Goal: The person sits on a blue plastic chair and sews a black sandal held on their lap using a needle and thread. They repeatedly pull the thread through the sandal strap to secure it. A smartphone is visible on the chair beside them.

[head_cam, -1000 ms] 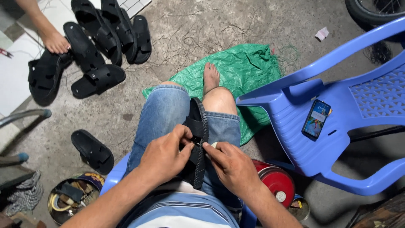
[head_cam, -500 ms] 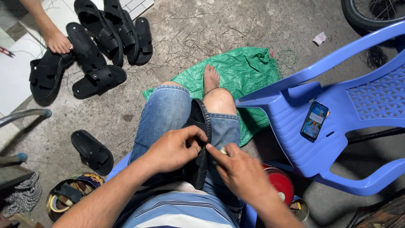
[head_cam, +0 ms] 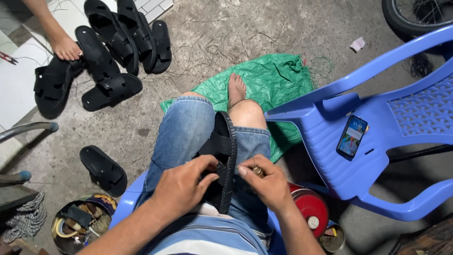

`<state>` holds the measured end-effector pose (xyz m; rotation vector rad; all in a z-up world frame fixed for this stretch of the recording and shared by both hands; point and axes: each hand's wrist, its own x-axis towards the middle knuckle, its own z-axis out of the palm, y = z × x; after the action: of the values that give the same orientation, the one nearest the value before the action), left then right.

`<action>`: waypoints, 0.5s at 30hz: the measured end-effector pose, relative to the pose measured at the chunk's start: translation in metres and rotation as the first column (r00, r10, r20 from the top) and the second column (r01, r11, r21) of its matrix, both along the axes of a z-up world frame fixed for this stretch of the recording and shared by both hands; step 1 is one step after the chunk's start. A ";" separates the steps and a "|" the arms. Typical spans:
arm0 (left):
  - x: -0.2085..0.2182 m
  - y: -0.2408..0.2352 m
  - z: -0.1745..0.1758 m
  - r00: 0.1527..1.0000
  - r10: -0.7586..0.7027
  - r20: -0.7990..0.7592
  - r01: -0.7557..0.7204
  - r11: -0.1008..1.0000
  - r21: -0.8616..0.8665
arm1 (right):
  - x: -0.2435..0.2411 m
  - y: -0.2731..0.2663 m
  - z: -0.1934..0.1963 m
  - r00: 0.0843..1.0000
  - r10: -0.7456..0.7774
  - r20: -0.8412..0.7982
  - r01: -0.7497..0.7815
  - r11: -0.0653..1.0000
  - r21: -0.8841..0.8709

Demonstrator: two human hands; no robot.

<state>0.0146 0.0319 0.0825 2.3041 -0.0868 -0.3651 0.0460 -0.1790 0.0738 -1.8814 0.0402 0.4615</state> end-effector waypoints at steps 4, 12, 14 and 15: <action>0.001 -0.004 0.000 0.996 -0.082 0.041 0.081 0.996 0.036 | -0.001 0.002 0.000 0.998 0.065 -0.002 -0.062 0.968 0.242; 0.014 0.002 0.016 0.900 0.025 -0.434 -0.120 0.974 -0.193 | 0.005 0.020 0.011 0.957 0.276 0.091 -0.281 0.958 0.054; 0.018 0.001 0.014 0.822 0.091 -0.563 -0.351 0.859 -0.373 | 0.002 0.029 0.010 0.796 0.384 0.467 -0.306 0.922 -0.237; 0.020 0.002 0.014 0.822 0.089 -0.563 -0.349 0.859 -0.374 | 0.005 0.029 0.011 0.797 0.384 0.467 -0.305 0.922 -0.238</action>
<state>0.0343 0.0335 0.0970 1.6439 0.3460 -0.7562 0.0510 -0.1501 0.0852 -2.1160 -0.6520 0.1935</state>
